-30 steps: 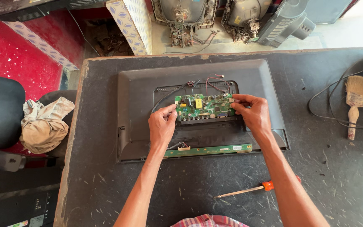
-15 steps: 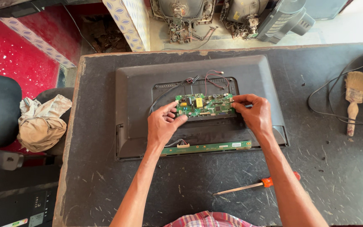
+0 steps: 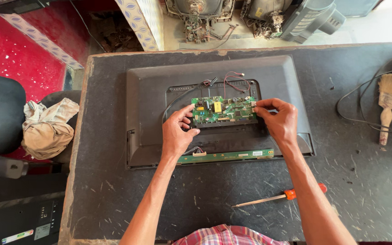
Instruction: The person places a green circuit board into the recess of a television back cover on the workbench, aligns it, and uses a screwdriver to drive screws to fasten the board. They handle small screws one at a time and press the board into position while tightening.
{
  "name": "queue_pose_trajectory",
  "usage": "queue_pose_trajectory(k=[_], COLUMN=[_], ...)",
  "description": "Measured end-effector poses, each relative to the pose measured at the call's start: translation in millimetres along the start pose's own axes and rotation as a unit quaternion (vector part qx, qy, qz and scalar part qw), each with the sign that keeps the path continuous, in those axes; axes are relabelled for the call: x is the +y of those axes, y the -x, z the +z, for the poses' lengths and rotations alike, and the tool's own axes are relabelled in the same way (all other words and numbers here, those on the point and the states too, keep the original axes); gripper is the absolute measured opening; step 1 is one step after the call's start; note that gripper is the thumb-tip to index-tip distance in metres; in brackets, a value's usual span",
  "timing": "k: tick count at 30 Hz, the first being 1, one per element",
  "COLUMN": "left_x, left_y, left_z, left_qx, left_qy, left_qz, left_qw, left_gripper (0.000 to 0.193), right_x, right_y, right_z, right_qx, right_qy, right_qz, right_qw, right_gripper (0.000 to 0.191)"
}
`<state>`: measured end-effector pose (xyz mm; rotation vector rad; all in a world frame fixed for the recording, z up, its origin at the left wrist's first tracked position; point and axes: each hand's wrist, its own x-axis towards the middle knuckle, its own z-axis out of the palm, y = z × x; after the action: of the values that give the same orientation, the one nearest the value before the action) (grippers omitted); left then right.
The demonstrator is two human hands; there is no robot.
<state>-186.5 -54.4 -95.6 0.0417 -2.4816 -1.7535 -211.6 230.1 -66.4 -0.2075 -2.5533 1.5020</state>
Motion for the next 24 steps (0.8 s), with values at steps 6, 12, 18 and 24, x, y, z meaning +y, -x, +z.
queue_pose_trajectory(k=[6, 12, 18, 24], left_x=[0, -4, -1, 12], left_y=[-5, -8, -11, -20], left_z=[-1, -1, -7, -16], left_qx=[-0.011, -0.017, -0.048, -0.111], left_qy=[-0.033, -0.026, -0.033, -0.125], left_qz=[-0.012, -0.014, -0.028, -0.036], left_qw=[0.999, 0.999, 0.998, 0.985], left_gripper=[0.076, 0.078, 0.090, 0.096], right_x=[-1, -1, -1, -7], right_y=[-3, 1, 3, 18], right_z=[-1, -1, -1, -9], right_qx=[-0.016, -0.013, -0.005, -0.019], right_qy=[-0.003, -0.019, 0.061, 0.025], right_qz=[-0.018, -0.013, -0.032, -0.105], right_qw=[1.000, 1.000, 0.998, 0.994], right_gripper=[0.014, 0.014, 0.014, 0.026])
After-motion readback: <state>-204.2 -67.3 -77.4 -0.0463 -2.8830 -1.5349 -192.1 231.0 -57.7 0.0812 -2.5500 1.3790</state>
